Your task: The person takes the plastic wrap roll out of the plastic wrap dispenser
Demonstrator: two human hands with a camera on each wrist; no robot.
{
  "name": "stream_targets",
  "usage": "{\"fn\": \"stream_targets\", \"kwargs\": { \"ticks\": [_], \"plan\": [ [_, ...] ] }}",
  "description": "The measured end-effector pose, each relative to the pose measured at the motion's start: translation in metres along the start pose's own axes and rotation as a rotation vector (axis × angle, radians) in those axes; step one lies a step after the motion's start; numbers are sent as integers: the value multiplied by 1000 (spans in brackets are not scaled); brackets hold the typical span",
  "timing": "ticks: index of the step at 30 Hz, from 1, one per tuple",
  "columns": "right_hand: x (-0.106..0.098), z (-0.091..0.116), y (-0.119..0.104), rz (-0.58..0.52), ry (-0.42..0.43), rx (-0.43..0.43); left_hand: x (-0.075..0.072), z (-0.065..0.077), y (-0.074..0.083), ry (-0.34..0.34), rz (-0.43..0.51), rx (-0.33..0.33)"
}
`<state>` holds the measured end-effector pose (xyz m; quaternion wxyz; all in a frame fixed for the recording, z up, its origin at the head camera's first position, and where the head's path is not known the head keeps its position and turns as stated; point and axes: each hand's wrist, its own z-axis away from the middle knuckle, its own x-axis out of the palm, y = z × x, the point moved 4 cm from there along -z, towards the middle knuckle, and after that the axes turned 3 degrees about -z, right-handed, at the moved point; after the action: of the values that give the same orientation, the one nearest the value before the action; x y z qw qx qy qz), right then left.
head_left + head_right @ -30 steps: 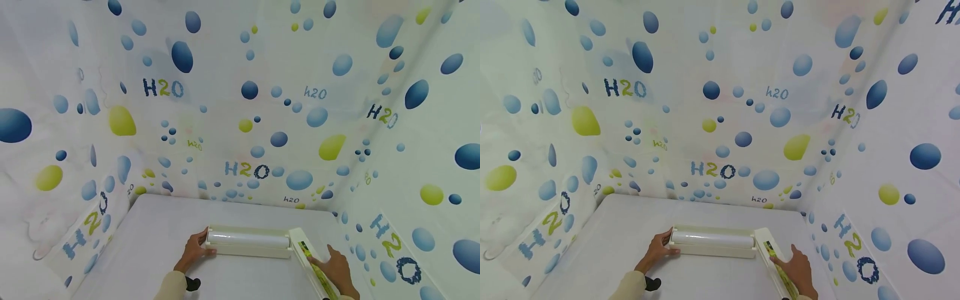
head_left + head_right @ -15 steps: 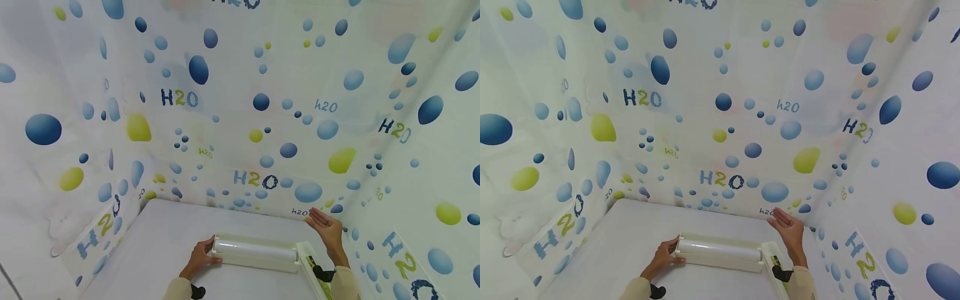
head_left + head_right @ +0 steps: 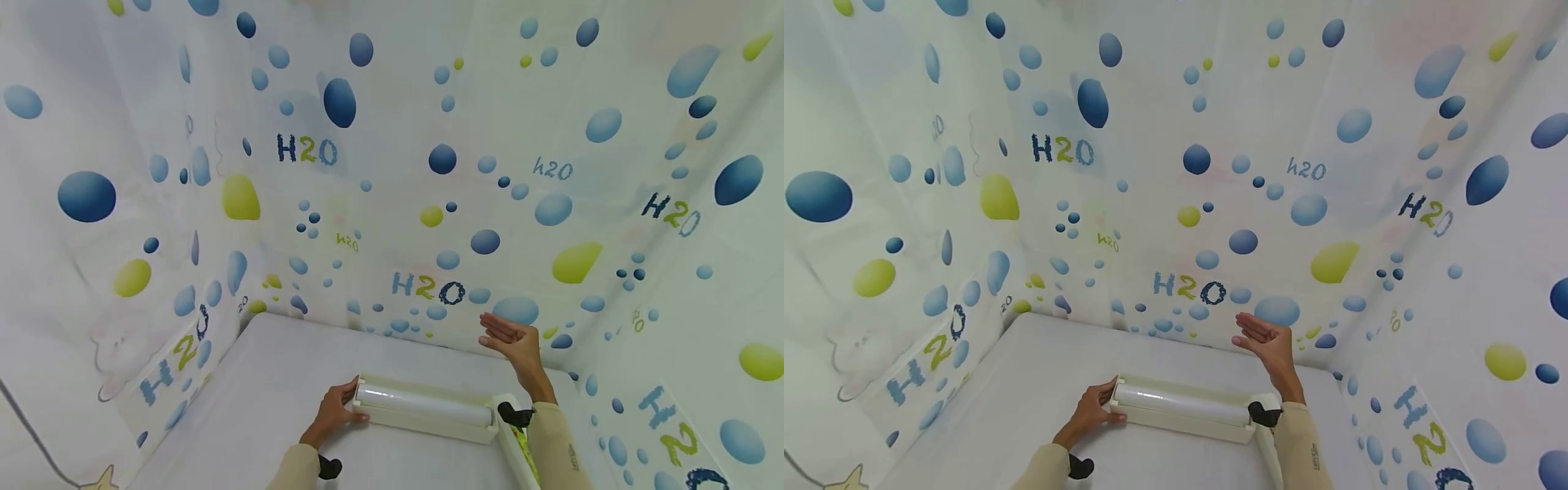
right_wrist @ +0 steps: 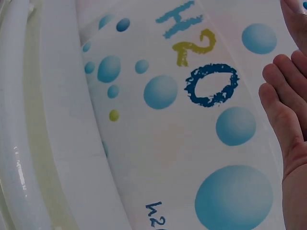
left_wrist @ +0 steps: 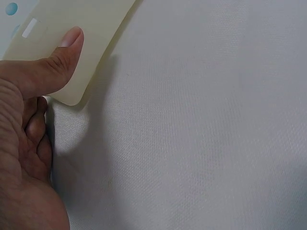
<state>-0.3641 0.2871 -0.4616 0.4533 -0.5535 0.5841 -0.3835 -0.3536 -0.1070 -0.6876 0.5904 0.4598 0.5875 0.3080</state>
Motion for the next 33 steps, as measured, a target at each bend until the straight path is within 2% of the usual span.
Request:
{"fn": "stream_targets", "kwargs": {
  "ticks": [9, 13, 21, 32, 33],
  "plan": [
    [0, 4, 14, 72, -48, 49, 0, 3, 4, 4, -37, -44],
    [0, 8, 26, 113, -81, 64, -1, 3, 6, 10, -12, -42],
    [0, 22, 58, 284, -196, 118, -2, -3, 2, 17, -4, -37],
    [11, 42, 98, 583, -344, 126, 2, 0, -1, 6, 3, -32],
    [12, 43, 101, 602, -355, 131, 1, 1, 0, 7, -4, -17]
  ]
}}
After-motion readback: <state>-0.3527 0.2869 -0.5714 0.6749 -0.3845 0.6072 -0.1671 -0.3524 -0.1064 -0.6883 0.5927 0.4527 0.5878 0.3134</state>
